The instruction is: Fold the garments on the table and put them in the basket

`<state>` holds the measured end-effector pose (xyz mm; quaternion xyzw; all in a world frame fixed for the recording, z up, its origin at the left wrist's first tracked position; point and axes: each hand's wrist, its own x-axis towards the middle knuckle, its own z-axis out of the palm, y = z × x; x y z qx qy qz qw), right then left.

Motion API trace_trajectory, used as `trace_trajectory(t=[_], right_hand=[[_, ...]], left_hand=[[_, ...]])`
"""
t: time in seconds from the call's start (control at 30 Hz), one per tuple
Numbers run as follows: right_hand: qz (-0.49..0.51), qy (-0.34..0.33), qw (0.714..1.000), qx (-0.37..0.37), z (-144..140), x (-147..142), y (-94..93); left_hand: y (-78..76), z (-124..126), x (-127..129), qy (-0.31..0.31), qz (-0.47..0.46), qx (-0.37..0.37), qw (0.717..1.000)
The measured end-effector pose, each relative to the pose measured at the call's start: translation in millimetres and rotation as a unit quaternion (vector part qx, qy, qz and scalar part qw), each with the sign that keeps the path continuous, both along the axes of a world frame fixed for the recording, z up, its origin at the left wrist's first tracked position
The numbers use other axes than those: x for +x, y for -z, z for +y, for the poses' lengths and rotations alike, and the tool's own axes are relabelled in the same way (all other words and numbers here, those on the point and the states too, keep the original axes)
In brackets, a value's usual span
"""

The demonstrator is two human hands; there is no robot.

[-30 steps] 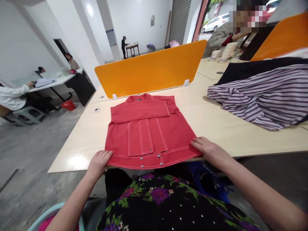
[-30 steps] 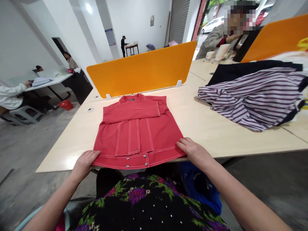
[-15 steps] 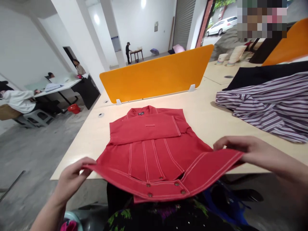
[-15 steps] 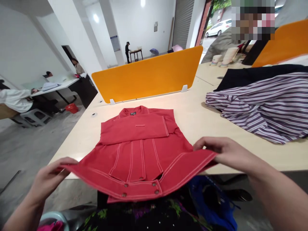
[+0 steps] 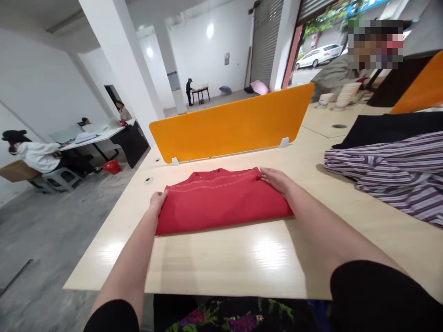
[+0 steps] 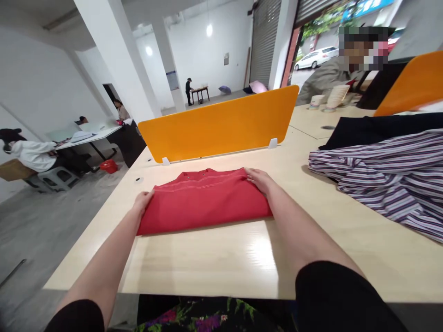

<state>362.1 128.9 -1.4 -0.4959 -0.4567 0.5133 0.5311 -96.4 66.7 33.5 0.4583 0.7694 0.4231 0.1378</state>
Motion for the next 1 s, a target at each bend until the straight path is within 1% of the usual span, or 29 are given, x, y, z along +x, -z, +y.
trace_trajectory(t=[0.07, 0.1, 0.17, 0.2, 0.27, 0.37, 0.43, 0.53, 0.67, 0.8, 0.83, 0.87, 1.0], right_hand=[[0.025, 0.024, 0.999, 0.014, -1, 1, 20.2], [-0.006, 0.03, 0.999, 0.015, 0, 2, 25.8], [-0.136, 0.04, 0.99, 0.0, 6, 4, 29.2], [-0.204, 0.052, 0.977, -0.007, 10, 4, 28.1], [-0.302, 0.087, 0.949, -0.015, 20, 2, 23.6], [-0.362, 0.139, 0.922, -0.016, 29, -6, 19.3], [-0.406, 0.157, 0.9, -0.028, 28, -13, 20.1], [-0.46, 0.17, 0.87, -0.048, 20, -24, 23.0], [-0.504, 0.184, 0.841, -0.061, 5, -32, 21.5], [-0.567, 0.241, 0.783, -0.084, -9, -28, 15.3], [-0.579, 0.241, 0.774, -0.092, -13, -28, 13.8], [-0.586, 0.23, 0.77, -0.1, -17, -28, 12.4], [-0.615, 0.142, 0.768, -0.109, -41, -32, 8.1]], left_hand=[[24.1, -1, -4, -0.004, 0.01, -0.027, 1.0], [32.6, -1, -7, -0.005, 0.014, -0.032, 0.999], [42.5, 0, -12, -0.01, 0.025, -0.039, 0.999], [44.5, 1, -13, -0.016, 0.033, -0.037, 0.999], [45.0, 5, -14, -0.035, 0.056, -0.023, 0.998], [44.0, 8, -13, -0.06, 0.097, -0.017, 0.993], [44.7, 8, -11, -0.056, 0.119, -0.043, 0.99], [46.4, 8, -9, -0.046, 0.146, -0.086, 0.985], [45.5, 2, -4, -0.053, 0.175, -0.116, 0.976], [43.2, -7, 5, -0.095, 0.214, -0.124, 0.964], [42.7, -9, 8, -0.099, 0.226, -0.127, 0.961], [42.2, -11, 10, -0.096, 0.237, -0.133, 0.958], [38.9, -15, 17, -0.039, 0.27, -0.184, 0.944]])
